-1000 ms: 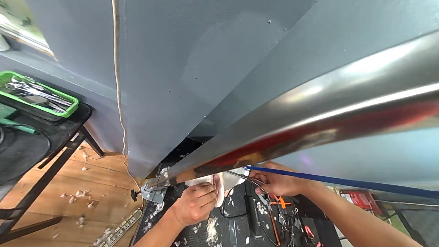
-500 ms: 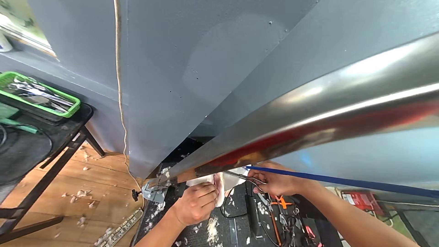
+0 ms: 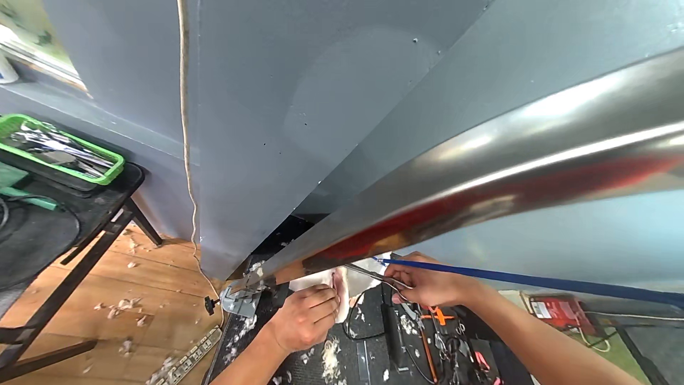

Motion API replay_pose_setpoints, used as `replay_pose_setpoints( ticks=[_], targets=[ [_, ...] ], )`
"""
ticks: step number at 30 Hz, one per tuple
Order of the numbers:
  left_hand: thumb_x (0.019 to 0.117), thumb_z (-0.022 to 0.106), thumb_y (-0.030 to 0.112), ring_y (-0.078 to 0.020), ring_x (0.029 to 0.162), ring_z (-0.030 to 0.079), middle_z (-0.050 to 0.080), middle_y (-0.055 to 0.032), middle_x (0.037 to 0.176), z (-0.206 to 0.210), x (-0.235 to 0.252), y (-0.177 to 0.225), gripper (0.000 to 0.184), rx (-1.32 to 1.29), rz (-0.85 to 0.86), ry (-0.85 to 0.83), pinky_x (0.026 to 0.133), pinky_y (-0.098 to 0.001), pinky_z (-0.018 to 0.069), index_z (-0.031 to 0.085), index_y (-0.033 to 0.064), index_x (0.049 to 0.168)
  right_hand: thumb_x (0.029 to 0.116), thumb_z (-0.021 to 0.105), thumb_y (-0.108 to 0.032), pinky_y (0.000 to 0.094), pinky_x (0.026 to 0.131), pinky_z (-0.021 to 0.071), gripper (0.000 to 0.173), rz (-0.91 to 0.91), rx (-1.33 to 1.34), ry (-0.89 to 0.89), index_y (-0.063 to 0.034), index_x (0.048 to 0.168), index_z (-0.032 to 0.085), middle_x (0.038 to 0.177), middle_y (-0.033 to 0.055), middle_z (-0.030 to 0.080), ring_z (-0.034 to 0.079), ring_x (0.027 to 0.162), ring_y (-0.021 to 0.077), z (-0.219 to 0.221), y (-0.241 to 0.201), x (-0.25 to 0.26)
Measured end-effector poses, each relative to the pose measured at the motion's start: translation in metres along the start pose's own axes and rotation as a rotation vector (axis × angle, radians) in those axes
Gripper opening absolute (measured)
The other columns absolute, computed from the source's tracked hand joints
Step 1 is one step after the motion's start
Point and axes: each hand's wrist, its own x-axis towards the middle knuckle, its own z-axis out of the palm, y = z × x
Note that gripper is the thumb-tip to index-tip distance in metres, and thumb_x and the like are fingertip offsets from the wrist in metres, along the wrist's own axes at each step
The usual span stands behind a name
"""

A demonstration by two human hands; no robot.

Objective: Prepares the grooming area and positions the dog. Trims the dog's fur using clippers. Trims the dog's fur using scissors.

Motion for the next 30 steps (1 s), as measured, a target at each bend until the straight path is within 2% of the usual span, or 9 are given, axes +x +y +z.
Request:
replay_pose_setpoints(
  ticks=[2, 8, 11, 15, 19, 22, 27, 30],
  targets=[
    [0.0964, 0.058, 0.004, -0.0215, 0.110, 0.071, 0.076, -0.0089, 0.105, 0.000, -0.001, 0.001, 0.014, 0.000, 0.000, -0.002, 0.105, -0.0382, 0.0530, 0.071, 0.0044, 0.090, 0.0870, 0.079, -0.026, 0.0283, 0.061, 0.0500, 0.027, 0.006, -0.009, -0.010, -0.0123, 0.109, 0.071, 0.074, -0.0017, 0.064, 0.056, 0.061, 0.0075, -0.001, -0.001, 0.001],
    [0.0962, 0.059, 0.004, -0.0217, 0.110, 0.070, 0.076, -0.0090, 0.105, -0.001, 0.000, 0.001, 0.013, -0.006, -0.005, -0.002, 0.105, -0.0381, 0.0530, 0.070, 0.0044, 0.090, 0.0925, 0.075, -0.026, 0.0337, 0.071, 0.0505, 0.024, 0.036, -0.131, -0.016, -0.0133, 0.113, 0.071, 0.077, -0.0007, 0.067, 0.059, 0.067, 0.0106, -0.004, -0.007, 0.001],
    [0.0965, 0.058, 0.004, -0.0216, 0.109, 0.071, 0.076, -0.0092, 0.106, -0.001, 0.000, 0.000, 0.014, -0.008, -0.002, -0.001, 0.105, -0.0382, 0.0531, 0.070, 0.0043, 0.089, 0.0928, 0.075, -0.026, 0.0327, 0.068, 0.0506, 0.024, 0.038, -0.128, -0.015, -0.0128, 0.112, 0.071, 0.077, -0.0002, 0.066, 0.058, 0.065, 0.0103, -0.004, -0.007, 0.001],
    [0.0963, 0.058, 0.003, -0.0223, 0.109, 0.071, 0.076, -0.0099, 0.106, 0.000, 0.001, -0.001, 0.014, -0.017, -0.003, 0.003, 0.105, -0.0389, 0.0532, 0.071, 0.0036, 0.090, 0.0881, 0.078, -0.025, 0.0283, 0.063, 0.0504, 0.027, 0.003, -0.025, 0.003, -0.0117, 0.110, 0.071, 0.075, -0.0014, 0.066, 0.058, 0.062, 0.0073, -0.002, -0.002, 0.001],
    [0.0967, 0.058, 0.004, -0.0218, 0.109, 0.071, 0.076, -0.0094, 0.106, 0.000, 0.001, -0.001, 0.014, -0.006, -0.007, -0.002, 0.105, -0.0385, 0.0534, 0.070, 0.0042, 0.091, 0.0934, 0.075, -0.026, 0.0308, 0.064, 0.0519, 0.025, 0.062, -0.053, 0.034, -0.0122, 0.113, 0.070, 0.076, 0.0001, 0.066, 0.059, 0.063, 0.0099, 0.000, -0.006, 0.000],
    [0.0972, 0.058, 0.005, -0.0218, 0.109, 0.071, 0.076, -0.0097, 0.106, 0.001, 0.001, -0.001, 0.014, 0.000, -0.016, 0.012, 0.104, -0.0384, 0.0534, 0.071, 0.0040, 0.092, 0.0894, 0.078, -0.026, 0.0261, 0.054, 0.0504, 0.025, 0.030, 0.085, 0.057, -0.0112, 0.108, 0.070, 0.070, -0.0018, 0.063, 0.056, 0.054, 0.0068, 0.004, -0.002, -0.003],
    [0.0966, 0.059, 0.005, -0.0224, 0.110, 0.071, 0.076, -0.0097, 0.107, 0.005, 0.005, 0.001, 0.012, 0.000, -0.048, 0.048, 0.104, -0.0388, 0.0544, 0.072, 0.0040, 0.094, 0.0881, 0.080, -0.032, 0.0245, 0.063, 0.0504, 0.035, 0.035, 0.156, 0.053, -0.0124, 0.115, 0.069, 0.078, -0.0025, 0.065, 0.057, 0.063, 0.0050, 0.016, 0.007, -0.009],
    [0.0965, 0.060, 0.005, -0.0225, 0.109, 0.071, 0.076, -0.0100, 0.106, 0.007, 0.007, 0.001, 0.012, 0.001, -0.052, 0.064, 0.103, -0.0386, 0.0544, 0.072, 0.0038, 0.095, 0.0927, 0.076, -0.036, 0.0327, 0.068, 0.0524, 0.040, 0.171, 0.077, -0.015, -0.0116, 0.124, 0.065, 0.085, 0.0024, 0.064, 0.059, 0.070, 0.0117, 0.019, -0.005, -0.009]
  ],
)
